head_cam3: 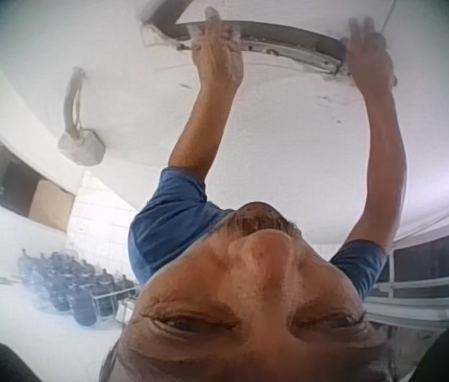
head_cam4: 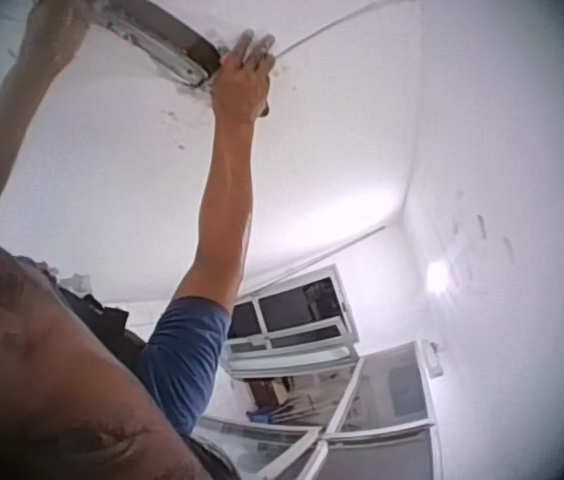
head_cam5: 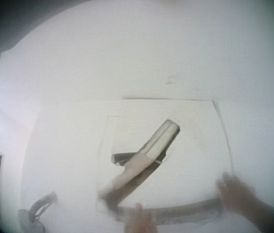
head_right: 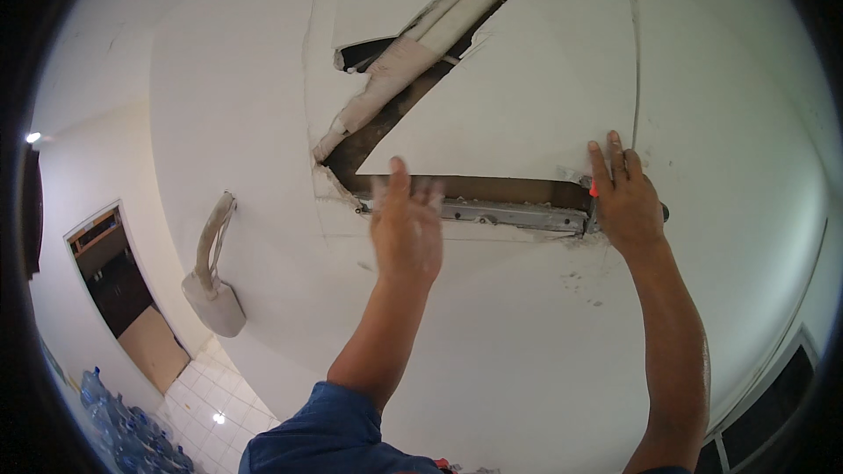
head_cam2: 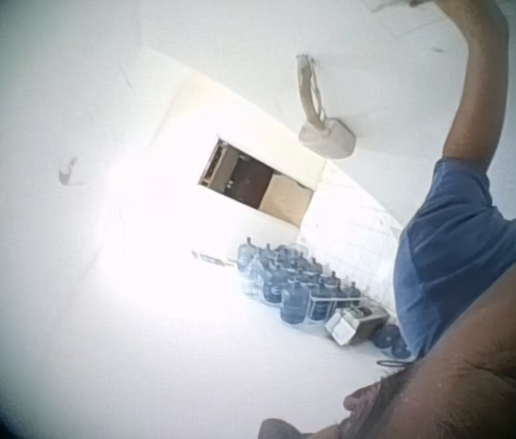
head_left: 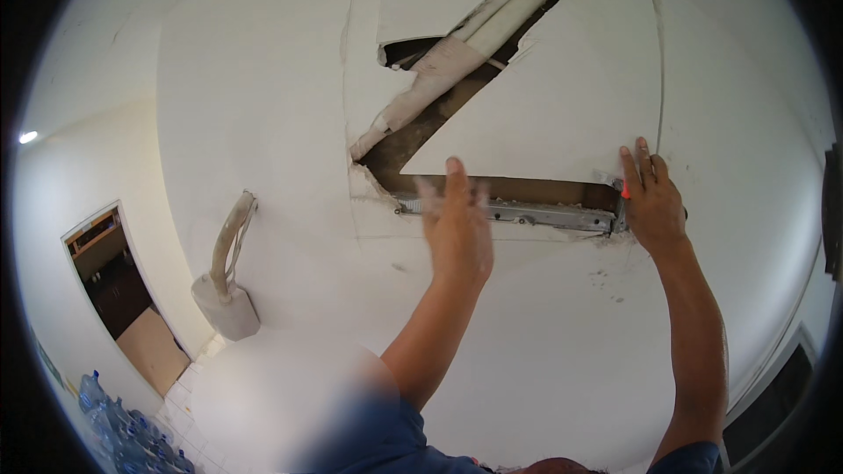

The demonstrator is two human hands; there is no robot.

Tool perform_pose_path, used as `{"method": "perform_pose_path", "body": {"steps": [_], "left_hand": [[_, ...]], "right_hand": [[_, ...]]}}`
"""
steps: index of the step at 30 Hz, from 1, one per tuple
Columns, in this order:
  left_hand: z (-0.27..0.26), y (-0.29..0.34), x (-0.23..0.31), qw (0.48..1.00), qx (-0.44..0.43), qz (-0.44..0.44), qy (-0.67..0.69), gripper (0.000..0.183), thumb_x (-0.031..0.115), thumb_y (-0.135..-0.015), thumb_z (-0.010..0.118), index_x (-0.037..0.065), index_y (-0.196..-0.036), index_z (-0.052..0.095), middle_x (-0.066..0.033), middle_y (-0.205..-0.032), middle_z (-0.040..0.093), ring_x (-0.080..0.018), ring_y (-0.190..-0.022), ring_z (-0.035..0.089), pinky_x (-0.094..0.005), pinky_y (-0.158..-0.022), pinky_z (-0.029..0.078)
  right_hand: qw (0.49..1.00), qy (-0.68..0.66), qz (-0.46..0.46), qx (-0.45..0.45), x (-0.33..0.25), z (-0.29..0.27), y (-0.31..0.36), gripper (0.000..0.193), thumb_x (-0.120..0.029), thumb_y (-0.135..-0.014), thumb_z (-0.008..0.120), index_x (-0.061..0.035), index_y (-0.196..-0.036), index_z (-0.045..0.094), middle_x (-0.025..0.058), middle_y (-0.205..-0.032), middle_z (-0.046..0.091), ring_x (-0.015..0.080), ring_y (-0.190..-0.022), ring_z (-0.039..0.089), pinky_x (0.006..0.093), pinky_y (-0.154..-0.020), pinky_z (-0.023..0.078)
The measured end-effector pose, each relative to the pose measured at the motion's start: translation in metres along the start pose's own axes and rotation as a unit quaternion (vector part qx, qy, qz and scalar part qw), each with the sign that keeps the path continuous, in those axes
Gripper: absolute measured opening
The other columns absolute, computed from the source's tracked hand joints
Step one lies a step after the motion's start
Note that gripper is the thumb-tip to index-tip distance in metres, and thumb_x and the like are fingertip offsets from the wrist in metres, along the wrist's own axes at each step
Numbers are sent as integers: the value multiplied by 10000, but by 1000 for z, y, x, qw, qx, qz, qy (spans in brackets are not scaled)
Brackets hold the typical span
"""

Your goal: The person cuts a white ceiling panel with a utility knife, then fits it into a rectangular opening in the ceiling. The person adjusts the panel to align with the surrounding ceiling tiles.

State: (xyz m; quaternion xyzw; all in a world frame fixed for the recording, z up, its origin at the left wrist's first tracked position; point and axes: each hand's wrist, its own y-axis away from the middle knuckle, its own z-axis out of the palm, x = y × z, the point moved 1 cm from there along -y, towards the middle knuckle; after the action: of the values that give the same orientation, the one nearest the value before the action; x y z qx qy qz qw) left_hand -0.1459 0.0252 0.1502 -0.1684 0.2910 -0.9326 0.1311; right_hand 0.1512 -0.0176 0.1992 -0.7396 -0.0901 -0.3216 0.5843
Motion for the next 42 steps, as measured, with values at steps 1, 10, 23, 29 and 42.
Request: {"method": "perform_pose_path", "body": {"steps": [1, 10, 23, 29, 42], "left_hand": [[0, 9, 12, 993, -29, 91, -73, 1161, 346, -995, 759, -45, -1630, -131, -285, -1712, 81, -367, -1613, 99, -485, -1310, 154], [63, -110, 117, 447, -100, 547, -701, 657, 534, -977, 691, 178, -1520, 586, -276, -1668, 347, -498, -1553, 284, -563, -1292, 195], [68, -198, 112, 287, -181, 560, -756, 523, 478, -1080, 521, 245, -1548, 553, -190, -1673, 387, -461, -1547, 320, -554, -1279, 258], [78, -185, 94, 315, -129, 531, -776, 544, 517, -1080, 489, 263, -1558, 535, -183, -1697, 341, -465, -1564, 278, -580, -1284, 227], [85, -192, 93, 317, -118, 558, -758, 552, 520, -1056, 535, 260, -1543, 550, -286, -1645, 371, -471, -1542, 325, -607, -1272, 226]], "right_hand": [[1000, 0, 3, -8, 0, -1, 2, 727, -55, -861, 744, -22, -1538, 482, 281, -1551, 496, 423, -1218, 594, 407, -889, 621], [999, 27, 6, -35, 4, -4, 2, 795, -68, -828, 774, -18, -1557, 461, 262, -1572, 482, 388, -1256, 573, 382, -934, 621], [1000, 12, 9, 3, 7, 9, 2, 776, -91, -831, 777, -59, -1549, 484, 211, -1592, 479, 381, -1272, 578, 413, -926, 618], [999, -14, 30, -31, 6, 1, 3, 774, -81, -823, 791, -77, -1539, 498, 188, -1598, 480, 375, -1299, 567, 415, -928, 609], [998, -34, 42, 20, 6, 15, 9, 872, -24, -751, 825, -148, -1549, 497, 99, -1649, 444, 357, -1320, 538, 417, -940, 622]]}}
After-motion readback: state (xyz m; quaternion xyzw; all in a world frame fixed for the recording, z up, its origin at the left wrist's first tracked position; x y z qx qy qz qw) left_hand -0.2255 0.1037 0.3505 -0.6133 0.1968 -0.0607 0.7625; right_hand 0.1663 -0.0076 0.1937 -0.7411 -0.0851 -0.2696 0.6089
